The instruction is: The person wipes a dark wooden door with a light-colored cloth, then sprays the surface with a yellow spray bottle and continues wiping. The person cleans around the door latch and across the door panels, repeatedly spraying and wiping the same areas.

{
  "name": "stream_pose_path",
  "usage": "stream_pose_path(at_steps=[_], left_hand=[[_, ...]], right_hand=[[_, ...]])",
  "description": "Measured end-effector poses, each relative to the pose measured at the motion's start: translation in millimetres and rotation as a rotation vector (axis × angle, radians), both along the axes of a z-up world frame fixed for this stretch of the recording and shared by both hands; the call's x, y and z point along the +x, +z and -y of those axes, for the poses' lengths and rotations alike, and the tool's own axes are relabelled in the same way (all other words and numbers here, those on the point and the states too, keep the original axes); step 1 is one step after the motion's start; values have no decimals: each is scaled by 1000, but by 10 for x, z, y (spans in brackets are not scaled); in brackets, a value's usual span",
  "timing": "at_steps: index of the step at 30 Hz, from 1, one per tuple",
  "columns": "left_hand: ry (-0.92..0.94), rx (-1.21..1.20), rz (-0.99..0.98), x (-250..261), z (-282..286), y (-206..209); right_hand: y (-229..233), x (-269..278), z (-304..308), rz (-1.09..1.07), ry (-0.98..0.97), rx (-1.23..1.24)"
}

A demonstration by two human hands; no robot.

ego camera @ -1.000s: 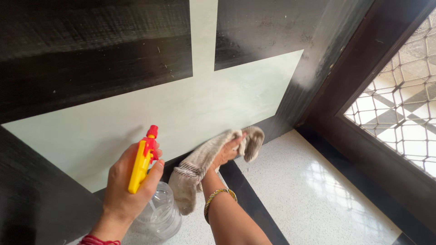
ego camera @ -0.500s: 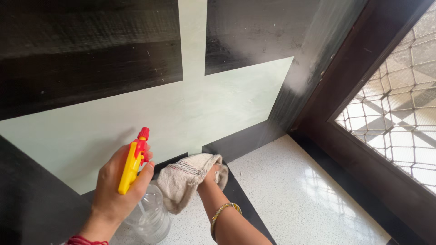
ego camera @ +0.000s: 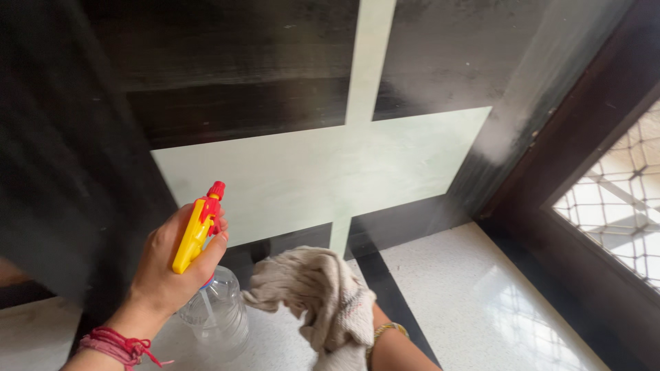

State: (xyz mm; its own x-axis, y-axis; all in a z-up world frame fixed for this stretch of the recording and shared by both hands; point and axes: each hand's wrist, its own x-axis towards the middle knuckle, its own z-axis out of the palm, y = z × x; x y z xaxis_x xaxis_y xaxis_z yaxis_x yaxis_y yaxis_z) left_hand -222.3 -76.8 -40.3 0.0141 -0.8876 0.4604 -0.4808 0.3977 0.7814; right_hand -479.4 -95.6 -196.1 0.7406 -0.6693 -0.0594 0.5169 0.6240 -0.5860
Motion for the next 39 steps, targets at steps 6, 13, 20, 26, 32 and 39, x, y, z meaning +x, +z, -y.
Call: stream_pose_path(at_steps=[6,13,20,26,32,39], left_hand=[[16,215,243,135,-114,29],[-77,295,494,-144,-8,-205],[11,269,436,-197,91,-269],[-54,87,278,68,51,-326],[36,-61,202,744,-222,-308],[237,-59,199,1344,-536,-290]], right_hand=[[132,-290,-317,-12,-109,-9],[206,-696,-481,-16,-311,-20],[407,-816,-218,-10,-398,-103],[506,-531,-4,9,-330,-135],[567,83,111,40,-164,-144],[605,1165,103,90,96,-157]])
